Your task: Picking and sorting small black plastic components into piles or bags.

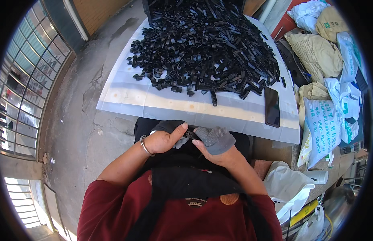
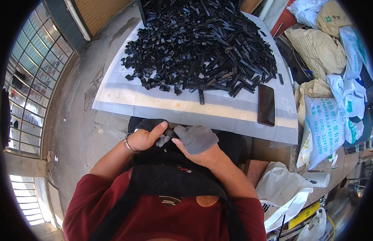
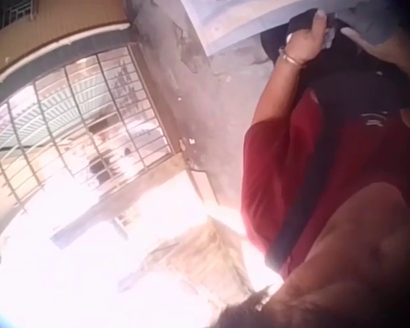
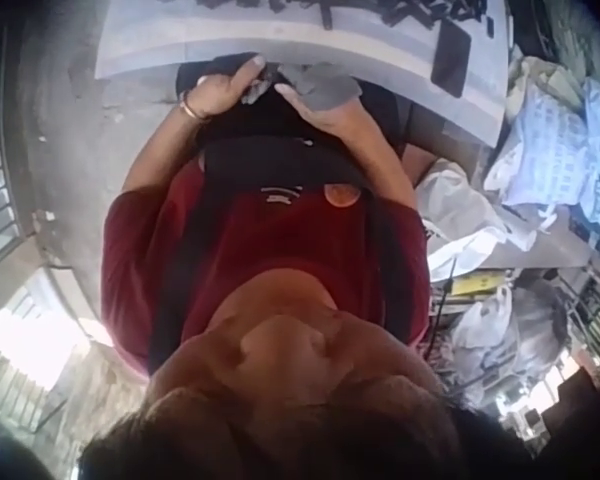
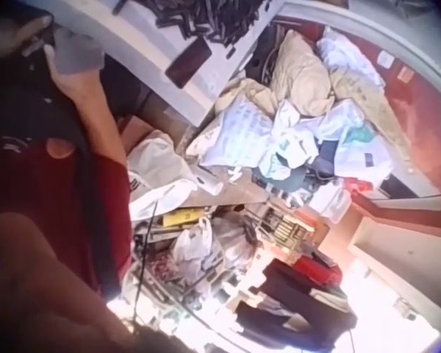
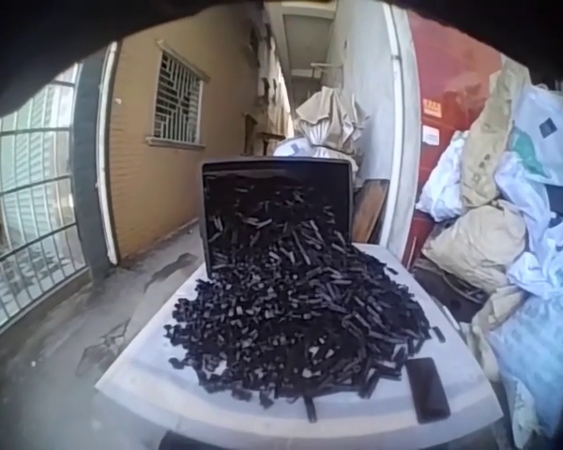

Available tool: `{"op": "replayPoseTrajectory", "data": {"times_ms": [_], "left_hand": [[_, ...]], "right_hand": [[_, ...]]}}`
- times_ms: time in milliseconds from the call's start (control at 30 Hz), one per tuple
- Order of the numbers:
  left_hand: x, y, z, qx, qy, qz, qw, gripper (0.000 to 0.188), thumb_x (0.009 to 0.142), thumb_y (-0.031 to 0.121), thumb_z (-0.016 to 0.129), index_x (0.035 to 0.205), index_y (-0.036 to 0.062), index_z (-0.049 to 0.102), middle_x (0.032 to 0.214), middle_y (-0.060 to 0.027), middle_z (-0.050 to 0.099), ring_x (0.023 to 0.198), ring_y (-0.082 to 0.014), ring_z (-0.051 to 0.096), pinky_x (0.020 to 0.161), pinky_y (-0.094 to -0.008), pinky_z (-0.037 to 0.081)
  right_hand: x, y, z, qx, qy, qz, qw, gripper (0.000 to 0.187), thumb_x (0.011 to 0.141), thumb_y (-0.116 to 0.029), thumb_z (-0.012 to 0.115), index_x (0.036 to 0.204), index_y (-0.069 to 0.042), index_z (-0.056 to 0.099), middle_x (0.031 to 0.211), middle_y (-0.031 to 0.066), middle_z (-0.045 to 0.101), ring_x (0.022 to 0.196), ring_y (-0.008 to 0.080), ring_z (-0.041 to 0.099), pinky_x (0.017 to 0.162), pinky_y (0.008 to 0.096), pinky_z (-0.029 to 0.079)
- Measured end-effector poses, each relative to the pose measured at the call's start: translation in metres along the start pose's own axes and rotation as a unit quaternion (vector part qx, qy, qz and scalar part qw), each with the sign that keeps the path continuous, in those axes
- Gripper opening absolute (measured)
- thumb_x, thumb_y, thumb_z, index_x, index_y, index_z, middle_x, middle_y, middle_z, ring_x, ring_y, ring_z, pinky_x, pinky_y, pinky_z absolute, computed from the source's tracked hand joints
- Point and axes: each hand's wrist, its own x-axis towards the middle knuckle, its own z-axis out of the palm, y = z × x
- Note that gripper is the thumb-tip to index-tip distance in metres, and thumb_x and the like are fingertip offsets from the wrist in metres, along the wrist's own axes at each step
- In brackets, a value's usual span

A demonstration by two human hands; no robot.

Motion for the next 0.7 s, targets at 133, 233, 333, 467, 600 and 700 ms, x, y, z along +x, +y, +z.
{"op": "replayPoseTrajectory", "data": {"times_ms": [133, 233, 333, 467, 600, 700], "left_hand": [[0.000, -0.002, 0.006, 0.086, 0.047, 0.026, 0.995, 0.036, 0.095, 0.029, 0.034, 0.093, 0.0006, 0.057, 0.088, -0.0190, 0.060, 0.082, -0.0366, 0.055, 0.077, -0.0392, 0.044], [0.004, 0.015, 0.011, 0.169, 0.024, 0.008, 0.985, 0.031, 0.094, 0.024, 0.035, 0.085, 0.0011, 0.055, 0.079, -0.0202, 0.058, 0.077, -0.0399, 0.054, 0.070, -0.0428, 0.043], [0.007, 0.010, 0.017, 0.162, 0.029, -0.005, 0.986, 0.035, 0.094, 0.028, 0.036, 0.084, 0.0008, 0.056, 0.081, -0.0207, 0.059, 0.078, -0.0403, 0.055, 0.069, -0.0425, 0.044], [0.024, 0.000, 0.000, 0.201, -0.034, -0.053, 0.978, 0.056, 0.092, 0.050, 0.033, 0.093, -0.0005, 0.058, 0.085, -0.0230, 0.059, 0.083, -0.0394, 0.056, 0.072, -0.0422, 0.045], [0.046, -0.025, -0.018, 0.360, 0.118, -0.108, 0.919, 0.037, 0.088, 0.036, 0.050, 0.099, 0.0027, 0.059, 0.091, -0.0177, 0.061, 0.085, -0.0333, 0.059, 0.072, -0.0387, 0.047], [0.072, -0.037, -0.012, 0.414, 0.191, 0.078, 0.887, 0.021, 0.084, 0.021, 0.051, 0.096, 0.0058, 0.059, 0.088, -0.0152, 0.061, 0.082, -0.0303, 0.060, 0.070, -0.0392, 0.048]], "right_hand": [[0.000, -0.007, -0.002, -0.019, -0.027, 0.026, 0.999, 0.027, 0.080, -0.026, 0.060, 0.098, -0.006, 0.059, 0.096, 0.0105, 0.058, 0.090, 0.0304, 0.054, 0.077, 0.0388, 0.044], [0.001, -0.003, 0.012, -0.011, -0.009, 0.025, 1.000, 0.028, 0.079, -0.026, 0.060, 0.099, -0.005, 0.059, 0.098, 0.0116, 0.058, 0.091, 0.0313, 0.054, 0.079, 0.0388, 0.044], [-0.004, 0.006, 0.030, -0.039, 0.043, -0.002, 0.998, 0.029, 0.080, -0.026, 0.060, 0.100, -0.005, 0.058, 0.099, 0.0121, 0.058, 0.093, 0.0320, 0.054, 0.081, 0.0394, 0.043], [0.004, 0.014, 0.021, -0.018, 0.021, 0.010, 1.000, 0.027, 0.081, -0.025, 0.057, 0.100, -0.005, 0.058, 0.101, 0.0131, 0.058, 0.094, 0.0330, 0.054, 0.083, 0.0401, 0.043], [0.027, 0.050, -0.005, -0.135, -0.018, 0.142, 0.980, 0.021, 0.082, -0.020, 0.055, 0.097, -0.007, 0.061, 0.100, 0.0128, 0.058, 0.087, 0.0314, 0.057, 0.076, 0.0381, 0.046], [0.046, 0.088, -0.009, -0.236, 0.061, 0.048, 0.969, 0.018, 0.080, -0.014, 0.056, 0.096, -0.011, 0.063, 0.094, 0.0117, 0.058, 0.081, 0.0287, 0.059, 0.071, 0.0362, 0.047]]}}
